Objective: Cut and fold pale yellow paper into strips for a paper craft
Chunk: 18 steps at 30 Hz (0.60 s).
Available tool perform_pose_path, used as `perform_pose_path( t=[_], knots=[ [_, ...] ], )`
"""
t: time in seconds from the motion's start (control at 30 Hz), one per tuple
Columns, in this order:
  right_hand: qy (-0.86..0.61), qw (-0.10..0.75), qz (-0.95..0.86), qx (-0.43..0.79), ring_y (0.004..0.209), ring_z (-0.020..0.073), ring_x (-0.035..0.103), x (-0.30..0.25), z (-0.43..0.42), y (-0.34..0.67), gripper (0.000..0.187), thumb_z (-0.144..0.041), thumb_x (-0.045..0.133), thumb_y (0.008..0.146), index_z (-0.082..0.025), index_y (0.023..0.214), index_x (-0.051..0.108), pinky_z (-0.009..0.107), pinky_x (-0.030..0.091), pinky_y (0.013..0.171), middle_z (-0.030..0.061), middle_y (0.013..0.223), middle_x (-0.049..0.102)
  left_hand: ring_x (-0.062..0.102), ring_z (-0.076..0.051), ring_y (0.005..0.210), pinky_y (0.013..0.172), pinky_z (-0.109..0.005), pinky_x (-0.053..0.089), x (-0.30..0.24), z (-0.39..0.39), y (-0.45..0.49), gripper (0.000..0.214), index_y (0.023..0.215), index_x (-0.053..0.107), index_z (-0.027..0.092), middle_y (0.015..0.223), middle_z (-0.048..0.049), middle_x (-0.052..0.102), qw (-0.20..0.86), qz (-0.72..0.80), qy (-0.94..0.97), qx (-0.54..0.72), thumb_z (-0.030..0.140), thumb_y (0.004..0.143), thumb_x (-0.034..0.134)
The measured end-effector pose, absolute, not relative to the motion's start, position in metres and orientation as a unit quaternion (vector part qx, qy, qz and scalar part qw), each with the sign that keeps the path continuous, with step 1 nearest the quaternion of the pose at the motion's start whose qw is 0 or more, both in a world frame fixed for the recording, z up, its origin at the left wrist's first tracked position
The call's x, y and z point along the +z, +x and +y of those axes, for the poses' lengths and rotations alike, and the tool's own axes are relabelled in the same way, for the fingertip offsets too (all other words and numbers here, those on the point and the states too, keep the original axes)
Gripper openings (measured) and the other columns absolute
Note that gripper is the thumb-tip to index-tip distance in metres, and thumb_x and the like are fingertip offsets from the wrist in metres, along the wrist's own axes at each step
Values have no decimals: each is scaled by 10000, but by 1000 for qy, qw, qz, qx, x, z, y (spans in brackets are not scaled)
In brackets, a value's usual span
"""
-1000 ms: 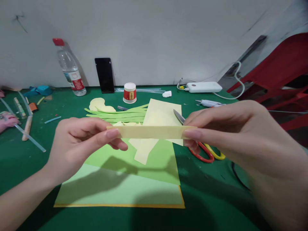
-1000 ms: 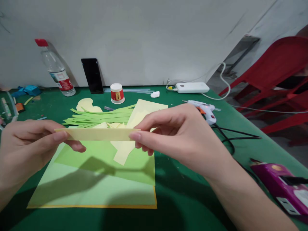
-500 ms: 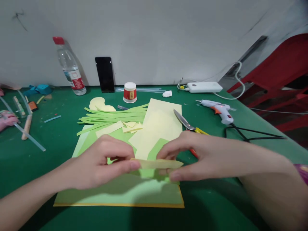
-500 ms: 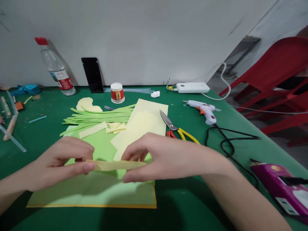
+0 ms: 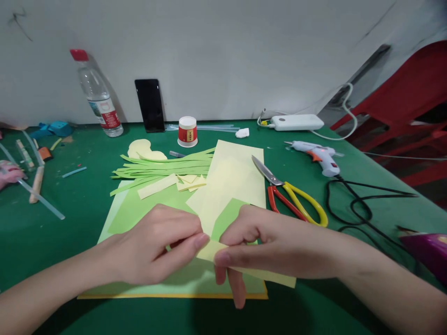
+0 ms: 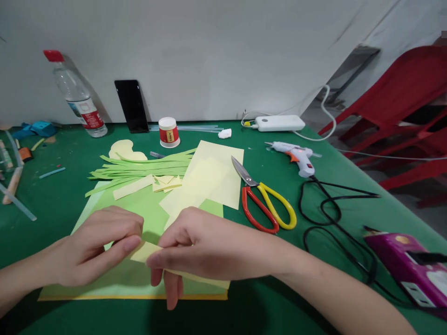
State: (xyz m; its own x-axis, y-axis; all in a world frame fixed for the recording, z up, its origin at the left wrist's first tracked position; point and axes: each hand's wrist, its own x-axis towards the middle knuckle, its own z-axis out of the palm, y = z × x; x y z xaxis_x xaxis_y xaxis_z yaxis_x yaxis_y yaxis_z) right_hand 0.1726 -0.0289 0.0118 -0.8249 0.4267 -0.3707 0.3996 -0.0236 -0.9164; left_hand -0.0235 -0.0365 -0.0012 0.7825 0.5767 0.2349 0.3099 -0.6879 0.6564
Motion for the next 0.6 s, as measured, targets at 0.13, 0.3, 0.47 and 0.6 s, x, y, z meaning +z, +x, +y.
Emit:
perform_pose_path(
  t=[0.13, 0.3, 0.47, 0.6],
  knots=[
    [-279, 19, -685, 673, 417, 48, 264, 9, -29, 172, 431, -401, 462, 838, -62, 731, 704, 187, 233, 403, 42, 572, 656, 263, -85, 444, 445, -235, 231, -6, -39, -23, 304, 564, 263, 190, 512, 57, 240, 348, 249, 871, 241, 124, 851, 338],
    [-275, 48, -647, 709, 463, 66, 324, 6, -28, 173, 393, -418, 498, 815, -85, 786, 706, 200, 269, 456, 23, 531, 639, 397, -74, 488, 477, -185, 332, -9, -39, -22, 315, 618, 390, 176, 550, 44, 391, 437, 290, 812, 257, 204, 907, 267],
    [-284, 26, -652, 702, 455, 61, 327, 9, -30, 172, 370, -393, 499, 819, -92, 762, 706, 189, 256, 441, 6, 503, 615, 355, -70, 486, 462, -184, 309, -7, -38, -22, 236, 641, 385, 177, 558, 54, 359, 356, 263, 852, 280, 146, 871, 342],
    [-274, 23, -649, 709, 440, 56, 320, 10, -30, 172, 378, -391, 493, 823, -83, 750, 700, 188, 250, 437, 6, 487, 601, 348, -80, 485, 455, -196, 307, -5, -35, -24, 219, 664, 379, 185, 563, 51, 367, 317, 273, 866, 273, 133, 870, 325]
  ],
)
